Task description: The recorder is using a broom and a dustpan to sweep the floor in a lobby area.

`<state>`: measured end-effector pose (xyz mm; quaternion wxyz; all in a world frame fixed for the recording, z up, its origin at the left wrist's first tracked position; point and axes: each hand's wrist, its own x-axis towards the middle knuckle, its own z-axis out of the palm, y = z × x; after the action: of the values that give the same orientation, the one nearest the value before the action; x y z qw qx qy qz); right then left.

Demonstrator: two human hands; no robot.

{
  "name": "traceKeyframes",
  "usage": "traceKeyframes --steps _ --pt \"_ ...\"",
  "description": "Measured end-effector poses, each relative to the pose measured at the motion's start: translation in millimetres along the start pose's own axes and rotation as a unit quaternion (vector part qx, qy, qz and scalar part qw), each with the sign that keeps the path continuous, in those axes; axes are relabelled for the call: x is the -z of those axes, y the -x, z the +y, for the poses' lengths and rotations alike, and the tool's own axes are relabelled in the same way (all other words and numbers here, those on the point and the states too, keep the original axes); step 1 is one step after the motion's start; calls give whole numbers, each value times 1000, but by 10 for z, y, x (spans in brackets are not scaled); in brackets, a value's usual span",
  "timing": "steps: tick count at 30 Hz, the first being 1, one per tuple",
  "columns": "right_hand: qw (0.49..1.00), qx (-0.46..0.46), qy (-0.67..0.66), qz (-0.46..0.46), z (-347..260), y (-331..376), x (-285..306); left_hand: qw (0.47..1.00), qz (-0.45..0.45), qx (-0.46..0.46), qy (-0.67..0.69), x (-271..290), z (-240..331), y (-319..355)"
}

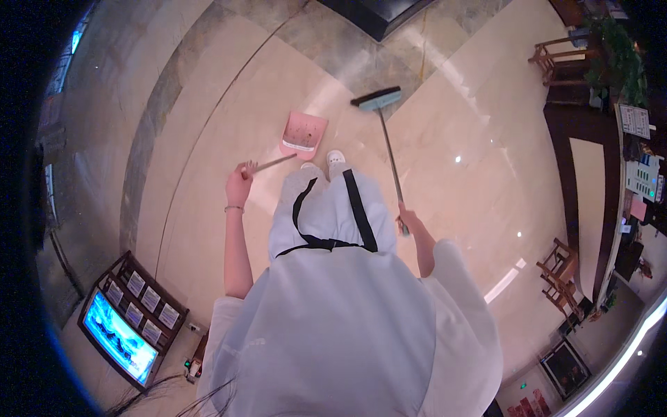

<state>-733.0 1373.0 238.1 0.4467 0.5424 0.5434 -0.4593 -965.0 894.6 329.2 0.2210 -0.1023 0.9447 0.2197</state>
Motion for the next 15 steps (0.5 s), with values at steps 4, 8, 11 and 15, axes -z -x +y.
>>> traceKeyframes --steps 4,8,11,15 --pt "998 -29 -34 -48 -257 305 43 988 82 -101 -78 115 63 366" --pt "986 79 -128 -70 -768 241 -97 963 196 -173 -59 283 -47 386" --pt "968 179 -176 25 -1384 401 -212 967 145 -208 6 609 -45 524" --pt "986 82 89 117 -2068 250 821 956 14 -293 26 336 -214 602"
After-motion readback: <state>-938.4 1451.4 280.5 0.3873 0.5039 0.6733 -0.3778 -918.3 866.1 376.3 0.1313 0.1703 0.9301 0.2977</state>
